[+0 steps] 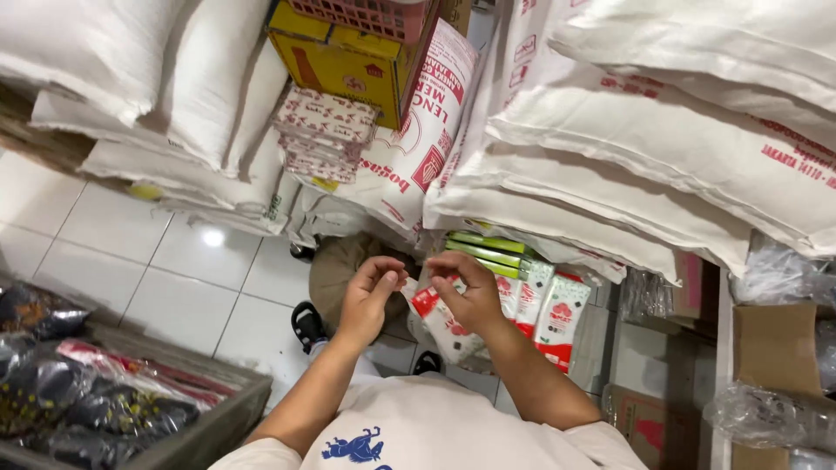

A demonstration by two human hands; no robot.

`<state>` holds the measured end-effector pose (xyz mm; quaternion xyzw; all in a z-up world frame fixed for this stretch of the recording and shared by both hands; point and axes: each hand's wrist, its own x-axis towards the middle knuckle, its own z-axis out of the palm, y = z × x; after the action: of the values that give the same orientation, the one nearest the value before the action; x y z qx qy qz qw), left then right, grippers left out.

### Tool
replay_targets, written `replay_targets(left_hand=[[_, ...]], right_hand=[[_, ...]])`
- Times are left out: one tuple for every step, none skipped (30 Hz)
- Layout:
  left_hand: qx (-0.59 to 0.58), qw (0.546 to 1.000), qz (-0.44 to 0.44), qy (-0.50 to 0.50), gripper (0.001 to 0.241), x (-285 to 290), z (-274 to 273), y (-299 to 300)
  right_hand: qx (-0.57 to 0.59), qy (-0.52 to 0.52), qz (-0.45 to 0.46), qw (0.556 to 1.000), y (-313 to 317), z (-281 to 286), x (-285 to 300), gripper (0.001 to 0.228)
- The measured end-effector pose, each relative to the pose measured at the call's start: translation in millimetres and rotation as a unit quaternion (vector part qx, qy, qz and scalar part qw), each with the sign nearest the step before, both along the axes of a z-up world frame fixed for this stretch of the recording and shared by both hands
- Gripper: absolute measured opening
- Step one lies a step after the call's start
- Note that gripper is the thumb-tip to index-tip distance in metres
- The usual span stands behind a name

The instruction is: The person organizes supplies in a storage area by securing small white packets with rubber bands and moving stacks of clear plastic containers from a basket onto a shelf.

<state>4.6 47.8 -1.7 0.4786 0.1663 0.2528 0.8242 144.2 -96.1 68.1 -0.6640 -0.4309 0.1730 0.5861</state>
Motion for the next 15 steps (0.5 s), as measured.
replay_targets(left_hand=[[0.006,1.0,-0.007,-0.001,0.021,0.2,0.6,15.0],[0.012,1.0,-0.013,-0.003,0.021,2.2,1.6,32.9],[0.019,1.0,-0.021,-0.004,0.02,3.4,3.4,53.7],[0.029,0.999,-0.033,0.003,0.021,4.0,5.6,74.1],[0.039,0.998,-0.046,0.009,0.021,5.5,8.4,95.4],[0.049,0.997,-0.059,0.014,0.021,5.6,11.5,115.8],[0.041,0.996,-0.073,0.009,0.022,8.8,14.8,137.4],[0.033,0.996,-0.087,0.003,0.022,13.3,18.4,158.8],[0.022,0.995,-0.099,0.002,0.022,12.1,21.9,176.9],[0.046,0.992,-0.113,0.021,0.023,11.4,25.5,197.0],[0.068,0.989,-0.127,0.038,0.023,13.4,28.2,217.6],[0.091,0.984,-0.14,0.055,0.024,14.0,30.3,235.8],[0.096,0.983,-0.149,0.048,0.024,15.3,32.5,251.9],[0.101,0.981,-0.158,0.041,0.024,17.4,33.8,267.4],[0.103,0.98,-0.167,0.035,0.025,15.8,33.0,278.1]], right_hand=[[-0.01,-0.003,-0.012,1.0,11.5,-0.9,-2.0,0.027],[-0.009,0.002,-0.018,1.0,24.8,-1.8,-2.1,0.028],[-0.006,0.008,-0.026,1.0,41.8,-2.8,-1.9,0.028],[-0.003,0.014,-0.033,0.999,59.1,-3.2,-2.1,0.028],[0.002,0.025,-0.041,0.999,76.3,-2.9,-3.2,0.027],[0.006,0.035,-0.048,0.998,93.7,-1.8,-4.5,0.025],[0.013,0.043,-0.056,0.997,113.9,0.4,-2.5,0.023],[0.009,0.024,-0.082,0.996,137.3,3.6,2.8,0.025],[0.002,0.008,-0.107,0.994,161.1,7.3,7.7,0.027],[-0.005,-0.007,-0.132,0.991,184.2,12.2,13.3,0.028],[-0.004,-0.06,-0.146,0.987,203.4,18.8,21.5,0.03],[-0.004,-0.112,-0.16,0.981,222.6,26.8,32.9,0.031],[0.012,-0.142,-0.16,0.977,244.1,35.8,46.6,0.037],[0.028,-0.171,-0.161,0.972,266.7,44.5,62.7,0.042],[0.022,-0.184,-0.196,0.963,287.0,51.4,79.6,0.047]])
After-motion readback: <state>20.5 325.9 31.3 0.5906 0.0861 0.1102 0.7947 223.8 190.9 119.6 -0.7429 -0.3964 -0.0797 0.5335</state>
